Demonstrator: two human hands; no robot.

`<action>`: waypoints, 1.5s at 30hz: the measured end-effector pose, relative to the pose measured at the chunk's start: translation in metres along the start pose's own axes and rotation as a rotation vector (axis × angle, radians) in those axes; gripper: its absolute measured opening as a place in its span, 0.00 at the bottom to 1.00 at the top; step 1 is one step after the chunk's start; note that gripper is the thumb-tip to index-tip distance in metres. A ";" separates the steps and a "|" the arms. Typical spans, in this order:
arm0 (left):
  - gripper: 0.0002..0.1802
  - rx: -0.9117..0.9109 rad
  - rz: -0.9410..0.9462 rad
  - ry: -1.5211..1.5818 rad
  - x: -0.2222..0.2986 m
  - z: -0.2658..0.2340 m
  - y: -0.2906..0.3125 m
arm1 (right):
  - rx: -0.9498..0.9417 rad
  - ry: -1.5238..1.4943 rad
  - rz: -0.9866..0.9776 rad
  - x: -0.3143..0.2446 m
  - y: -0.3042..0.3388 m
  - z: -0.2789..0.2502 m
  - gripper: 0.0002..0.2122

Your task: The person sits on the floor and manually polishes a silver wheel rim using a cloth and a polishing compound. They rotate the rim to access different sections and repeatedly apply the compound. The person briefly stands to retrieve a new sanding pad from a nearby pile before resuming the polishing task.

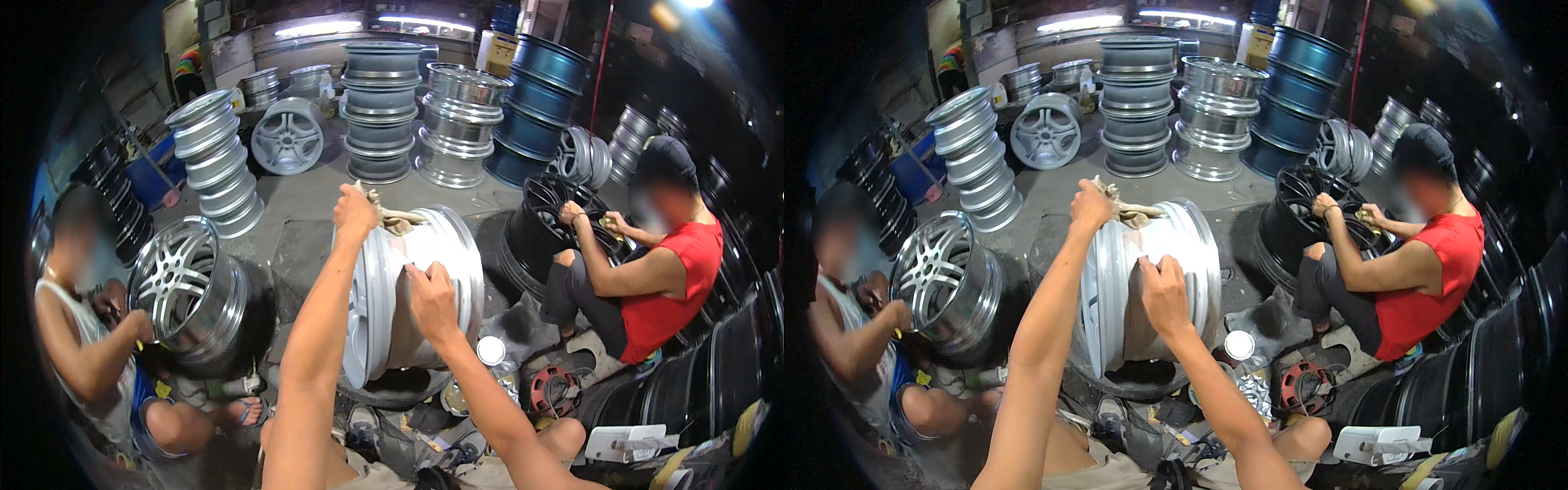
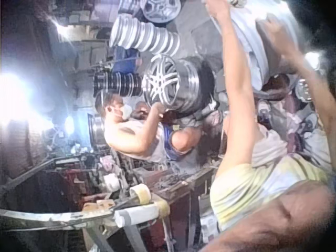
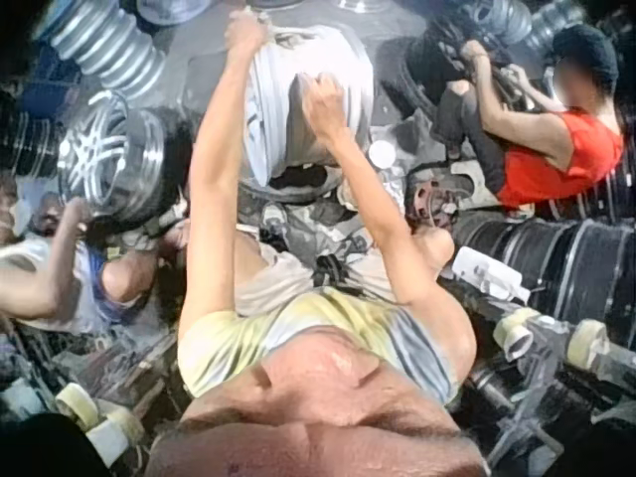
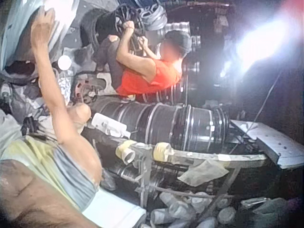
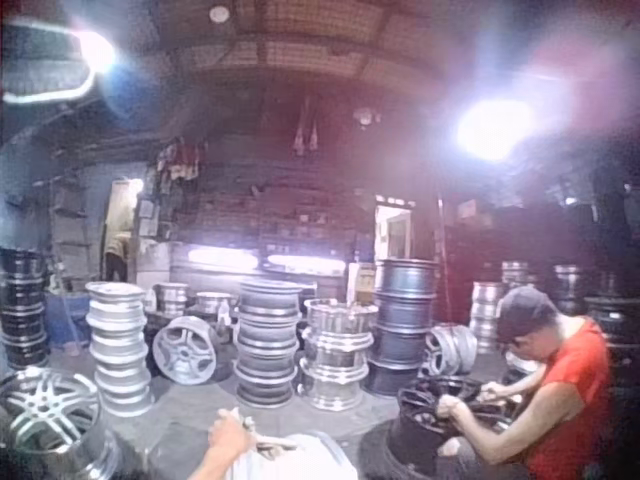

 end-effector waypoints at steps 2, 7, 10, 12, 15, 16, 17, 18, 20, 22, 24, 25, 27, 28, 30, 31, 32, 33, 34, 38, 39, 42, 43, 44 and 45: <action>0.28 -0.003 -0.015 -0.010 -0.002 -0.003 0.001 | 0.025 -0.022 0.065 -0.001 0.013 -0.006 0.10; 0.31 0.000 0.017 -0.045 -0.006 0.001 0.000 | 0.018 -0.012 0.145 0.002 0.038 -0.009 0.11; 0.31 -0.001 0.031 -0.053 -0.003 0.004 -0.003 | 0.011 0.008 0.121 0.005 0.009 -0.009 0.11; 0.31 0.020 0.039 -0.072 -0.011 0.001 -0.003 | 0.054 -0.013 0.118 0.001 0.026 -0.010 0.09; 0.31 0.030 0.013 -0.059 -0.011 0.003 -0.001 | 0.042 -0.036 0.132 -0.001 0.046 -0.014 0.08; 0.30 0.030 0.015 -0.052 -0.011 0.003 -0.001 | 0.051 -0.034 0.120 -0.001 0.045 -0.013 0.08; 0.30 0.022 0.023 -0.052 -0.007 0.002 -0.002 | 0.020 0.009 0.126 -0.001 0.030 -0.010 0.10; 0.30 0.021 0.027 -0.045 -0.003 0.001 -0.003 | 0.017 0.019 0.146 0.000 0.018 -0.009 0.10; 0.29 -0.001 0.025 -0.039 -0.002 0.004 -0.002 | 0.010 0.025 0.180 0.000 0.003 -0.004 0.10; 0.28 0.026 0.026 -0.068 -0.011 -0.005 -0.001 | -0.018 -0.017 0.174 -0.009 0.034 -0.008 0.09; 0.28 0.044 0.028 -0.051 -0.011 -0.001 -0.002 | -0.072 -0.048 0.216 -0.013 0.062 -0.021 0.09; 0.28 0.053 0.028 -0.043 -0.011 0.001 -0.003 | -0.032 -0.009 0.160 -0.009 0.054 -0.017 0.10; 0.29 0.010 0.036 -0.049 -0.007 0.004 -0.003 | -0.023 0.003 0.133 -0.007 0.021 -0.007 0.11; 0.29 -0.001 0.038 -0.046 -0.003 0.004 -0.004 | -0.019 0.011 0.107 -0.004 0.006 -0.004 0.12; 0.29 0.004 0.035 -0.065 -0.012 0.002 -0.008 | -0.029 -0.003 0.096 -0.005 0.008 0.001 0.13; 0.29 0.009 0.043 -0.075 -0.017 -0.001 -0.006 | -0.032 -0.010 0.093 -0.006 0.027 -0.004 0.13; 0.29 0.002 0.055 -0.071 -0.018 0.001 -0.003 | -0.034 0.002 0.094 -0.005 0.047 -0.012 0.13; 0.29 0.016 0.046 -0.053 -0.014 0.004 -0.001 | -0.081 0.000 0.147 -0.005 0.063 -0.020 0.13; 0.29 0.028 0.039 -0.041 -0.012 0.003 -0.002 | -0.069 0.012 0.112 -0.002 0.059 -0.019 0.13; 0.30 0.030 0.053 -0.054 -0.007 0.003 -0.002 | -0.069 0.019 0.081 -0.006 0.022 -0.007 0.13; 0.30 0.031 0.055 -0.056 -0.008 0.001 -0.001 | -0.074 0.015 0.080 -0.008 0.021 -0.007 0.13; 0.30 0.029 0.045 -0.056 -0.014 0.001 -0.002 | -0.068 0.013 0.077 -0.009 0.047 -0.014 0.14; 0.30 0.022 0.041 -0.047 -0.014 0.004 -0.004 | -0.074 0.011 0.090 -0.006 0.052 -0.016 0.14; 0.31 0.012 0.041 -0.034 -0.010 0.008 -0.002 | -0.081 0.019 0.119 -0.002 0.057 -0.020 0.14; 0.31 0.003 0.044 -0.036 -0.006 0.004 -0.001 | -0.065 0.033 0.091 -0.005 0.043 -0.017 0.14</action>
Point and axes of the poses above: each hand's wrist, its own y-axis away from the middle knuckle, its own z-axis out of the palm, x = y × z, the point moved 2 cm from there along -y, towards the middle knuckle, and after that the axes turned 14 degrees about z, right-handed, at the moved point
